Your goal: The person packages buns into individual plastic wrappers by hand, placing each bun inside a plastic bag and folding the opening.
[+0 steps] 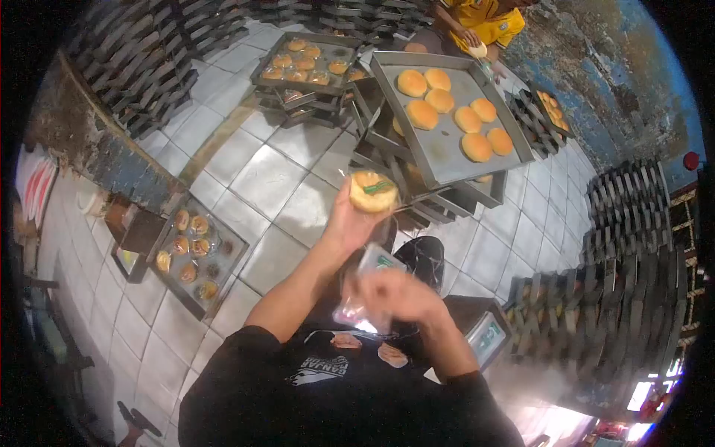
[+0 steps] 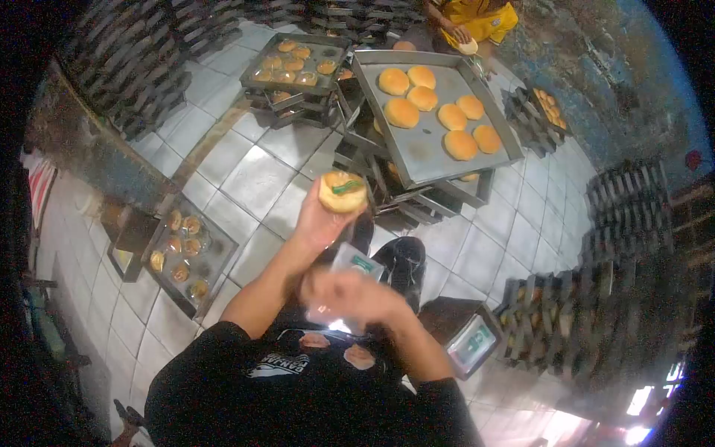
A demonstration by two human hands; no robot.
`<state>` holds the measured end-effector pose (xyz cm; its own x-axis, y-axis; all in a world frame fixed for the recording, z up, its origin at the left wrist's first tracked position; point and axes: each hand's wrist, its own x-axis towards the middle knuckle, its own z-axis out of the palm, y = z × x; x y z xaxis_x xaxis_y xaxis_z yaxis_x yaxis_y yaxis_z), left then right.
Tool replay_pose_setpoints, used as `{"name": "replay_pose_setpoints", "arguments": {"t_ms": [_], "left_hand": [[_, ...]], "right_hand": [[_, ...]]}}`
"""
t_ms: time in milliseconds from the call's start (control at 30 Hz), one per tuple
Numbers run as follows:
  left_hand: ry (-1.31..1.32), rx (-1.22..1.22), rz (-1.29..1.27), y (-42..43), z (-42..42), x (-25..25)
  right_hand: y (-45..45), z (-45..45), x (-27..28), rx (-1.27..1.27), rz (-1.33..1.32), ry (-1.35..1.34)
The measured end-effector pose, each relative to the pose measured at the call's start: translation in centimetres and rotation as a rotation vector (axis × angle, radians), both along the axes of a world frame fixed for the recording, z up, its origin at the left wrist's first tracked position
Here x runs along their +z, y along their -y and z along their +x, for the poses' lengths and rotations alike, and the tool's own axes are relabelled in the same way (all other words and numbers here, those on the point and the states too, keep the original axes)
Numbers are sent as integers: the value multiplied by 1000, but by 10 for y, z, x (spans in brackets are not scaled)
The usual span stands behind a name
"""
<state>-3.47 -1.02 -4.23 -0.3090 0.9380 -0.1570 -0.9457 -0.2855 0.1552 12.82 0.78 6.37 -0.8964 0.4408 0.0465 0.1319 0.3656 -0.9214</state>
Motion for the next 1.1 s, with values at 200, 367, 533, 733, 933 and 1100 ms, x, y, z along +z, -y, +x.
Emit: {"name": "replay_pose_setpoints", "arguments": {"t_ms": [200, 367, 533, 733, 933, 1100], "left_hand": [[-11, -44, -247, 57, 18, 36], [-842, 121, -458, 60, 18, 17], [-823, -25, -302, 44, 14, 12], [-1080, 265, -425, 32, 17, 41], [-1507, 672, -557, 52, 2, 26], [-1147, 104, -685, 97, 11, -47]], "right_hand": [[-2, 19, -18, -420, 330, -157], [-3, 18, -4, -276, 604, -172], [-44, 7, -39, -502, 318, -4], [-42, -4, -14, -453, 625, -209], [-68, 16, -22, -502, -503, -51], [-13, 54, -115, -487, -774, 150]]}}
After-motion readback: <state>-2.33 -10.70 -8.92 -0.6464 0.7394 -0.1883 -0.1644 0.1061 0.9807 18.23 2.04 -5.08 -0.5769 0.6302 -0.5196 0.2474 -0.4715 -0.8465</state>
